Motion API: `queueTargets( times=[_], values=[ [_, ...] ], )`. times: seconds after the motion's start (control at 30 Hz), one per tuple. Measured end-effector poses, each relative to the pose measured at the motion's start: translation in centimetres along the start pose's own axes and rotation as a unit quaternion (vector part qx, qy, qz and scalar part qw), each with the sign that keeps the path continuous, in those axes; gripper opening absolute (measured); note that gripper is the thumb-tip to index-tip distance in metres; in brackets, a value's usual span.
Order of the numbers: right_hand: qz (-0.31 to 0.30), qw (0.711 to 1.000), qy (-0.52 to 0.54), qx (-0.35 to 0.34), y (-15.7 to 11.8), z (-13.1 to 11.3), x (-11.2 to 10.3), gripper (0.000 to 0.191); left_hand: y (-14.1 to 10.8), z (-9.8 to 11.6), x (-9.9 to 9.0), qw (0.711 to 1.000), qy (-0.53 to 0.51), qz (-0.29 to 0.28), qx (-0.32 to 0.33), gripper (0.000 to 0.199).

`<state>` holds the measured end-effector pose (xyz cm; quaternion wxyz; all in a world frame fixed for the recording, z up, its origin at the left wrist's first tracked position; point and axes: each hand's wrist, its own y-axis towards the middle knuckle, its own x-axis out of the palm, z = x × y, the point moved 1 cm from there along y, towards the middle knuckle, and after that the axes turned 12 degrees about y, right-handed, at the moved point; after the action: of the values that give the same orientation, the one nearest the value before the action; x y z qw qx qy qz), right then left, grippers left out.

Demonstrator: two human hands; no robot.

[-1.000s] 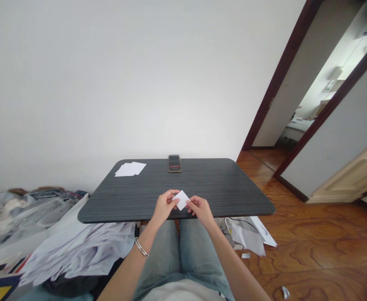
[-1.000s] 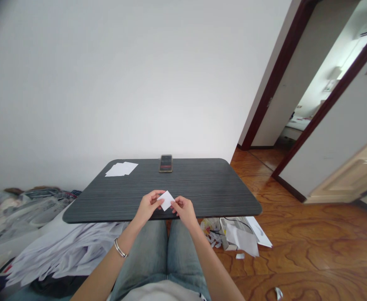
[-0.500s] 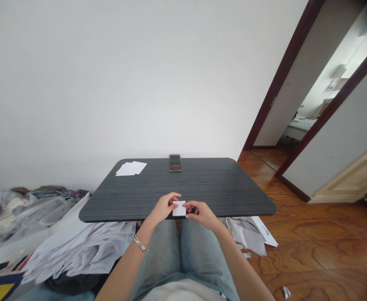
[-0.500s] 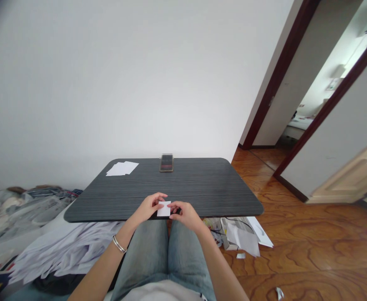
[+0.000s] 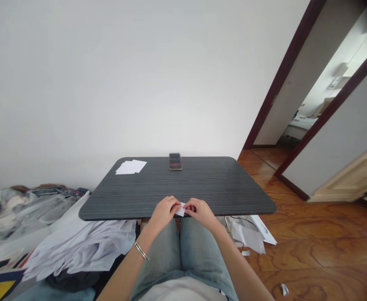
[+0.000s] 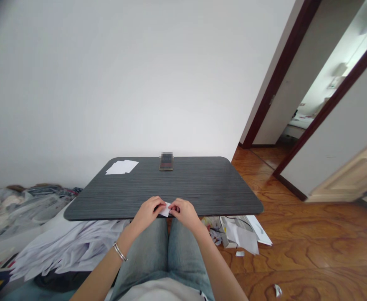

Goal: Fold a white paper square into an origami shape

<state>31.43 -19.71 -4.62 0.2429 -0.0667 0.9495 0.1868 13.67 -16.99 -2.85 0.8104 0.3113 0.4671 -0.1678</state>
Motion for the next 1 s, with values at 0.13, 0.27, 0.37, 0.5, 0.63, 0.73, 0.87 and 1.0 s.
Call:
queueTargets(
  times=[0.13,0.27,0.37,0.5,0.63,0.73,0.87,1.0],
  values=[
    [0.020,1.000,-0.005,-0.006,-0.2,0.2,-0.3,0.014,-1.4,0.5,-0.1,0.999,0.045,0.007,0.005,0.021],
    [0.028,0.999,-0.025,-0.008,-0.2,0.4,-0.8,0.017,-1.9,0.7,0.2,0.998,0.064,0.028,0.005,0.013],
    [0.017,0.999,-0.034,-0.011,-0.1,0.4,-1.0,0.017,-2.0,0.3,0.6,0.999,0.034,0.033,0.003,0.013],
    [0.007,0.999,-0.038,-0.007,0.2,0.5,-1.0,0.014,-2.1,-0.6,0.9,0.998,-0.038,0.038,-0.022,0.014],
    [-0.005,0.999,-0.037,-0.020,0.3,0.4,-0.9,0.012,-2.1,-0.9,0.8,0.996,-0.061,0.046,-0.038,0.009],
    [-0.015,0.999,-0.034,-0.030,0.2,0.1,-0.8,0.010,-2.1,-0.8,0.7,0.997,-0.042,0.058,-0.040,0.009],
    [-0.012,0.999,-0.039,-0.034,0.1,-0.1,-0.6,0.006,-2.1,-0.6,0.7,0.998,-0.022,0.046,-0.030,0.009],
    [0.000,0.998,-0.046,-0.032,0.1,-0.1,-0.3,0.005,-2.2,-0.4,0.5,0.999,-0.004,0.044,-0.016,0.005]
  ],
)
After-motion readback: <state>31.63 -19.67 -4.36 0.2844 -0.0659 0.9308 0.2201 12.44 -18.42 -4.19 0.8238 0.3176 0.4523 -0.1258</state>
